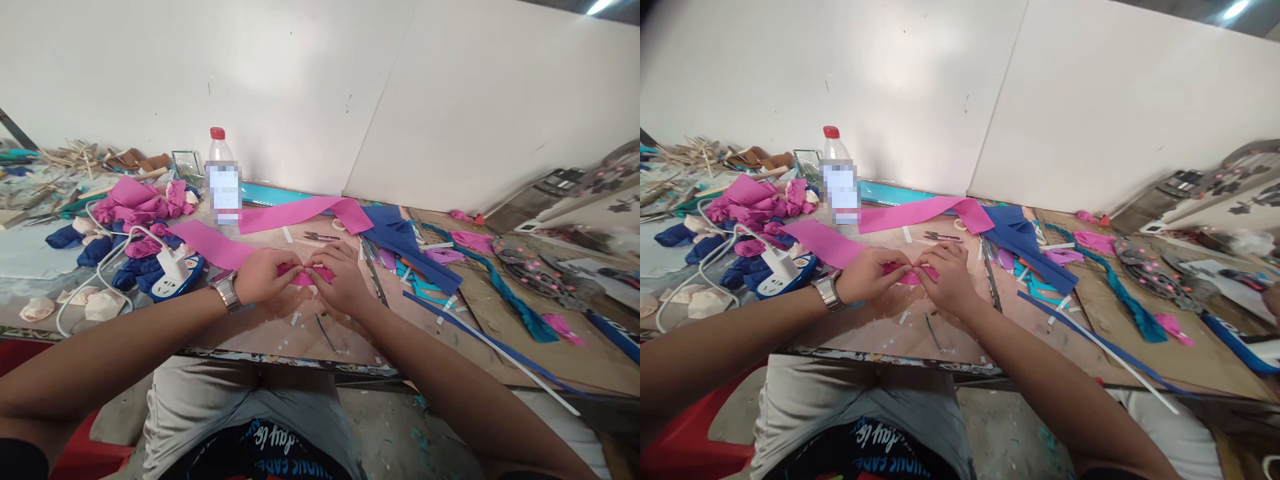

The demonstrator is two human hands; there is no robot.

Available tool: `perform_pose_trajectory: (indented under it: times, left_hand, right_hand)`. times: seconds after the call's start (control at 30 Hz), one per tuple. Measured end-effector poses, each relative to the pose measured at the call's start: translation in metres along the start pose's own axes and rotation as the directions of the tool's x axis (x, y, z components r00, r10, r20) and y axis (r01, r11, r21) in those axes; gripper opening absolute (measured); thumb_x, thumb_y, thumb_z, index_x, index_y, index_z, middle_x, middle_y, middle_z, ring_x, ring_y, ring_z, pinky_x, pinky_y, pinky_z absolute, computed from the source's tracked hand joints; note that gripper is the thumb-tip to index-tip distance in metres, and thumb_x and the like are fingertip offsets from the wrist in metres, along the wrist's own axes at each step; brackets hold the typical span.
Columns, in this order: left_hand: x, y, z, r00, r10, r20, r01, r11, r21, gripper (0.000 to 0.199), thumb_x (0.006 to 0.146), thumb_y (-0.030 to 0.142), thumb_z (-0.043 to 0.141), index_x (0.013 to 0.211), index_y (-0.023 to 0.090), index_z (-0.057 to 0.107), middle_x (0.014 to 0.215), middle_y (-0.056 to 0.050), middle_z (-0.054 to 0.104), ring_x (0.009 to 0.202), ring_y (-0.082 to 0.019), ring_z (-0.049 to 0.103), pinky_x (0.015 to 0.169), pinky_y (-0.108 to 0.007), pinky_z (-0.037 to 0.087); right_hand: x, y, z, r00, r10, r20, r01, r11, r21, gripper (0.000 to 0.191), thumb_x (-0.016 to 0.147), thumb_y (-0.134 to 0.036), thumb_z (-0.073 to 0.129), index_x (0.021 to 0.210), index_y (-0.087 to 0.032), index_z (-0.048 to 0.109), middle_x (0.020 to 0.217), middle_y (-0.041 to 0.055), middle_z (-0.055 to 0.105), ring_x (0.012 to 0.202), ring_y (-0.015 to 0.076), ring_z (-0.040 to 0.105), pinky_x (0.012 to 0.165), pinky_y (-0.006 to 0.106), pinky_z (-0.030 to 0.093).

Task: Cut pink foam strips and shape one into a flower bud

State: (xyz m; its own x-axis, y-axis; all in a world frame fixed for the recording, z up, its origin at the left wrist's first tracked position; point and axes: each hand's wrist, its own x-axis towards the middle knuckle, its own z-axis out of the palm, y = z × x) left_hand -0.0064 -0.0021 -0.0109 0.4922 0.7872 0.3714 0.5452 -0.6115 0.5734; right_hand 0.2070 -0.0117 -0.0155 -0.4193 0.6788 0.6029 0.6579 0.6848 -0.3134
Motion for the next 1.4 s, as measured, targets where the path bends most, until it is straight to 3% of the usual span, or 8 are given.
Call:
perform_pose_trajectory:
  times: [0.43,0.67,1.1,1.4]
  left_hand:
    - [0.0002,-0.0037,0.0055,0.990,0.131,-0.049,-0.122,0.979,0.163,0.020,0.097,0.032,0.058,0.093,0.023,0.075,0.084,-0.002,0.077,0.078,-0.019,0.067,0.073,-0.032,0.043]
    - [0.0008,-0.0056,0.0053,0.985,0.164,-0.047,-0.152,0.970,0.190,0.020,0.099,0.032,0.056,0.091,0.022,0.072,0.083,-0.002,0.077,0.078,-0.020,0.067,0.079,-0.034,0.045]
    - [0.0030,-0.0049,0.0039,0.949,0.311,0.054,-0.307,0.869,0.388,0.031,0.104,0.028,0.045,0.086,0.018,0.068,0.080,-0.003,0.074,0.076,-0.017,0.067,0.086,-0.035,0.042]
    - [0.0018,-0.0081,0.0069,0.956,0.291,0.027,-0.285,0.905,0.317,0.031,0.105,0.032,0.046,0.091,0.019,0.070,0.083,-0.002,0.075,0.077,-0.016,0.067,0.086,-0.035,0.040]
  right_hand:
    - [-0.0005,0.0001,0.0012,0.995,0.050,0.086,-0.051,0.999,0.005,0.009,0.095,-0.027,0.060,0.091,-0.022,0.066,0.099,0.0039,0.073,0.107,0.0258,0.056,0.098,0.044,0.032]
    - [-0.0001,-0.0007,0.0009,0.996,0.065,0.053,-0.067,0.997,0.036,0.006,0.092,-0.026,0.065,0.088,-0.023,0.067,0.096,0.0023,0.074,0.106,0.0255,0.057,0.100,0.044,0.033]
    - [0.0027,0.0050,0.0025,0.984,0.139,0.114,-0.156,0.975,0.159,0.008,0.088,-0.022,0.066,0.081,-0.022,0.069,0.089,0.0011,0.075,0.097,0.0226,0.061,0.094,0.040,0.038]
    - [0.0043,0.0009,0.0001,0.967,0.156,0.203,-0.188,0.970,0.153,0.015,0.093,-0.022,0.057,0.081,-0.021,0.066,0.089,0.0027,0.072,0.100,0.0228,0.057,0.094,0.039,0.037]
